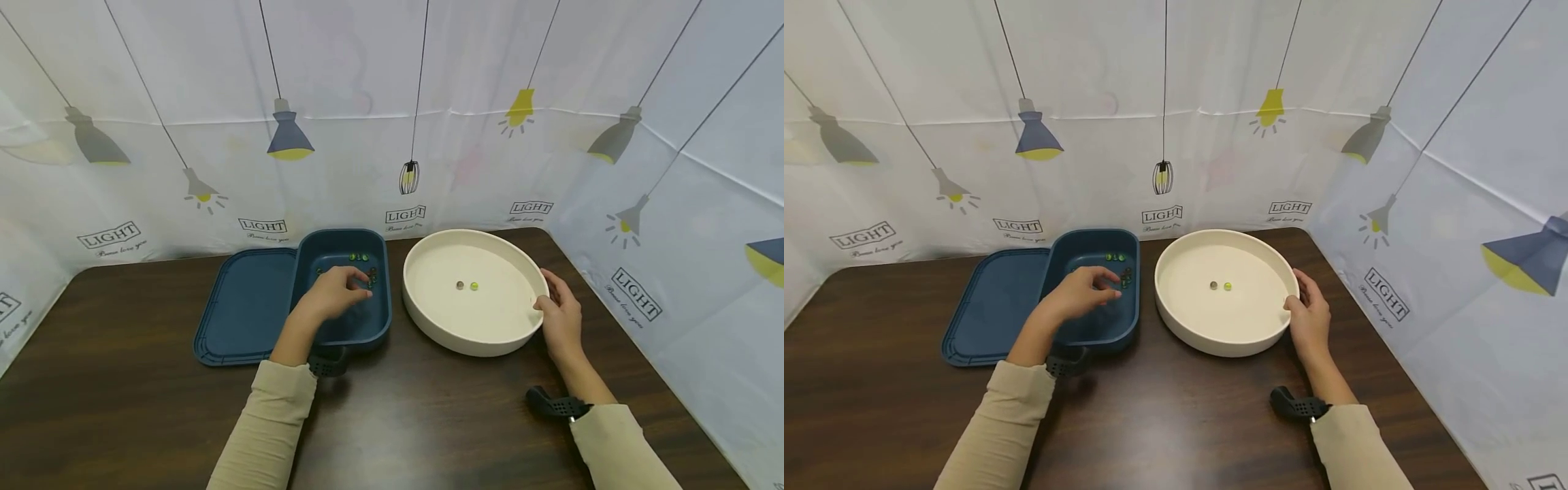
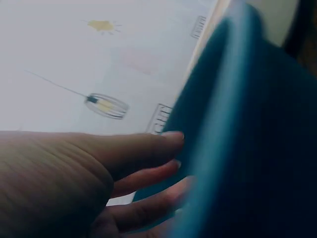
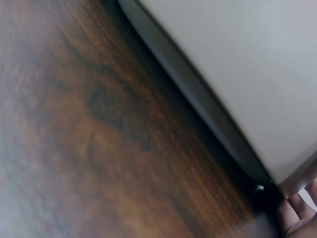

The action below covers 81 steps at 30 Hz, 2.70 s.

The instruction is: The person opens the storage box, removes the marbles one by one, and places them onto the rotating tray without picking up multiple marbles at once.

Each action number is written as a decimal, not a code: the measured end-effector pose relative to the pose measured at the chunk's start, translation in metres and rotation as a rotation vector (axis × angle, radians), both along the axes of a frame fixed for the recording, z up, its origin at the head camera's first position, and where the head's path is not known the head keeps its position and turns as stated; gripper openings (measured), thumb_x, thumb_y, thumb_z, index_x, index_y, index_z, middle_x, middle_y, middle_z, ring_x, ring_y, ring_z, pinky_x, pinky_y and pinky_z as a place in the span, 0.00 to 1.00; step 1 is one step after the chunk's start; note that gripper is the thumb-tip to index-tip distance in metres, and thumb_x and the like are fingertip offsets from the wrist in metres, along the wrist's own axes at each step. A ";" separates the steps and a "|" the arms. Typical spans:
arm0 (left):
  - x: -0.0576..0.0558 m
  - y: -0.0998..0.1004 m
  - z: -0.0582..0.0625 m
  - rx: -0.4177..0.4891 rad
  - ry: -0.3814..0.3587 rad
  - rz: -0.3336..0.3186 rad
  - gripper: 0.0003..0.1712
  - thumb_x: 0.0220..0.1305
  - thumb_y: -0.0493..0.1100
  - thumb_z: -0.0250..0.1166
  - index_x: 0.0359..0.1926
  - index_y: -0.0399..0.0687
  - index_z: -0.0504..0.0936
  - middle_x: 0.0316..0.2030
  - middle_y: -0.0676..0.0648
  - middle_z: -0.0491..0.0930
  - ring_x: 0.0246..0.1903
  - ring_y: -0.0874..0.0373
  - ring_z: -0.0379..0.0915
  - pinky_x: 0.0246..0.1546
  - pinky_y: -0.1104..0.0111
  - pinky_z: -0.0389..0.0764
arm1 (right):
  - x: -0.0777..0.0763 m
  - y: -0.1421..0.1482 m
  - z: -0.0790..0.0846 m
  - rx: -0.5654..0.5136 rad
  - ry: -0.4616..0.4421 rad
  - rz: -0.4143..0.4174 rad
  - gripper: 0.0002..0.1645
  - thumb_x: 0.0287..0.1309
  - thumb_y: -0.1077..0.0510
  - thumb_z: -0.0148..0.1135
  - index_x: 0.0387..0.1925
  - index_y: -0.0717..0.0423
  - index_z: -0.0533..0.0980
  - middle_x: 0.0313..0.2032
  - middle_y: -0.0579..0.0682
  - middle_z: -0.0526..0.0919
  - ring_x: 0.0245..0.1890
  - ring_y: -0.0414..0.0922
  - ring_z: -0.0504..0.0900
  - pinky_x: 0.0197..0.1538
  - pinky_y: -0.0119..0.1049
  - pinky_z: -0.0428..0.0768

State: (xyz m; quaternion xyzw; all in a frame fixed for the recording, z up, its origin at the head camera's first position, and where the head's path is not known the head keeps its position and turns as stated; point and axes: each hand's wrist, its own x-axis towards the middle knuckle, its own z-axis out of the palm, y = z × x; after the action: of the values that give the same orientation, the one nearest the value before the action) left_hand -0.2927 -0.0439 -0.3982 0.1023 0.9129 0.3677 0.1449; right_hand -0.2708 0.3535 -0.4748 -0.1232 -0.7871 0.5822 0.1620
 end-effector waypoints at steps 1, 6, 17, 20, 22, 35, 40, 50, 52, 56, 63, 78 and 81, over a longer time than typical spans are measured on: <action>-0.001 0.002 -0.003 -0.006 0.003 0.006 0.23 0.71 0.46 0.64 0.63 0.42 0.78 0.49 0.40 0.85 0.46 0.48 0.82 0.45 0.58 0.81 | 0.001 0.001 0.000 0.001 -0.002 0.001 0.42 0.56 0.71 0.44 0.74 0.50 0.65 0.73 0.52 0.69 0.72 0.45 0.68 0.54 0.16 0.70; -0.003 0.010 -0.013 -0.026 0.004 0.013 0.24 0.71 0.45 0.64 0.64 0.43 0.77 0.52 0.40 0.84 0.48 0.48 0.82 0.49 0.55 0.82 | 0.003 0.002 -0.001 -0.005 0.008 0.001 0.42 0.57 0.71 0.44 0.74 0.50 0.65 0.73 0.52 0.69 0.72 0.45 0.68 0.55 0.16 0.70; -0.014 0.021 0.003 -0.080 -0.005 0.051 0.20 0.74 0.44 0.60 0.61 0.41 0.79 0.56 0.39 0.83 0.53 0.46 0.81 0.53 0.55 0.82 | 0.001 0.000 0.001 0.003 0.018 -0.006 0.41 0.57 0.70 0.45 0.73 0.50 0.66 0.72 0.51 0.71 0.71 0.45 0.69 0.61 0.26 0.72; -0.023 0.022 0.006 -0.081 -0.021 0.066 0.19 0.73 0.43 0.60 0.60 0.41 0.80 0.54 0.39 0.84 0.46 0.50 0.82 0.45 0.61 0.83 | -0.001 -0.002 0.002 0.008 0.017 -0.007 0.41 0.57 0.70 0.45 0.73 0.50 0.66 0.72 0.51 0.71 0.71 0.45 0.69 0.63 0.30 0.72; -0.028 0.022 0.005 -0.074 -0.039 0.074 0.18 0.73 0.43 0.61 0.59 0.41 0.80 0.52 0.39 0.84 0.42 0.52 0.82 0.38 0.66 0.81 | -0.001 -0.002 0.003 0.009 0.014 -0.009 0.41 0.57 0.69 0.45 0.74 0.50 0.66 0.72 0.51 0.71 0.71 0.45 0.69 0.65 0.33 0.71; -0.045 0.032 -0.005 -0.027 -0.055 0.166 0.15 0.72 0.43 0.62 0.54 0.41 0.84 0.46 0.38 0.86 0.38 0.51 0.84 0.35 0.66 0.85 | -0.002 -0.002 0.002 0.005 0.015 -0.013 0.42 0.55 0.70 0.45 0.73 0.50 0.67 0.72 0.52 0.71 0.71 0.44 0.69 0.66 0.33 0.71; -0.047 0.032 -0.008 -0.053 -0.049 0.181 0.13 0.70 0.42 0.64 0.51 0.40 0.85 0.44 0.38 0.87 0.40 0.49 0.86 0.33 0.69 0.83 | -0.002 -0.002 0.003 0.010 0.009 -0.010 0.42 0.55 0.70 0.45 0.73 0.51 0.66 0.72 0.52 0.71 0.72 0.45 0.69 0.69 0.37 0.70; -0.053 0.029 -0.016 -0.058 -0.055 0.175 0.13 0.69 0.40 0.64 0.50 0.39 0.86 0.46 0.39 0.85 0.35 0.55 0.83 0.34 0.67 0.85 | -0.001 -0.001 0.002 0.007 0.005 -0.008 0.42 0.55 0.70 0.45 0.73 0.51 0.66 0.72 0.52 0.71 0.72 0.45 0.68 0.69 0.35 0.69; -0.053 0.029 -0.018 -0.070 -0.051 0.171 0.13 0.69 0.40 0.65 0.50 0.40 0.86 0.47 0.39 0.85 0.35 0.55 0.82 0.35 0.67 0.84 | 0.001 -0.001 0.002 0.003 0.001 -0.005 0.42 0.55 0.70 0.45 0.74 0.50 0.66 0.72 0.51 0.70 0.72 0.45 0.68 0.66 0.32 0.70; -0.053 0.028 -0.018 -0.081 -0.026 0.142 0.13 0.67 0.40 0.67 0.50 0.41 0.86 0.48 0.39 0.85 0.35 0.53 0.83 0.35 0.65 0.84 | 0.003 0.000 0.001 0.010 0.000 0.001 0.42 0.56 0.69 0.45 0.74 0.49 0.66 0.72 0.52 0.70 0.72 0.45 0.68 0.59 0.26 0.72; -0.060 0.026 -0.019 -0.091 -0.047 0.124 0.16 0.63 0.39 0.70 0.52 0.42 0.85 0.48 0.39 0.84 0.35 0.53 0.82 0.34 0.66 0.83 | 0.003 0.000 0.001 0.018 -0.003 0.011 0.41 0.57 0.69 0.45 0.74 0.49 0.65 0.73 0.52 0.70 0.73 0.46 0.68 0.59 0.25 0.71; -0.063 0.026 -0.017 -0.117 -0.063 0.053 0.17 0.59 0.35 0.72 0.49 0.41 0.82 0.50 0.39 0.81 0.34 0.54 0.77 0.31 0.68 0.80 | 0.002 -0.001 0.002 0.029 0.009 0.009 0.41 0.57 0.69 0.45 0.74 0.49 0.66 0.72 0.51 0.70 0.73 0.46 0.68 0.65 0.34 0.71; -0.065 0.026 -0.019 -0.118 -0.059 0.049 0.15 0.58 0.34 0.72 0.47 0.41 0.84 0.47 0.39 0.82 0.33 0.54 0.78 0.30 0.69 0.80 | 0.001 -0.001 0.002 0.025 0.016 0.010 0.41 0.57 0.70 0.45 0.74 0.49 0.65 0.72 0.51 0.70 0.73 0.46 0.67 0.66 0.34 0.71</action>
State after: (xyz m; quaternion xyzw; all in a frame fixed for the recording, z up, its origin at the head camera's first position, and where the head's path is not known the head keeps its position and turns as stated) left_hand -0.3579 -0.0182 -0.4171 0.0605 0.9306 0.3194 0.1685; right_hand -0.2697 0.3521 -0.4732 -0.1127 -0.7937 0.5740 0.1667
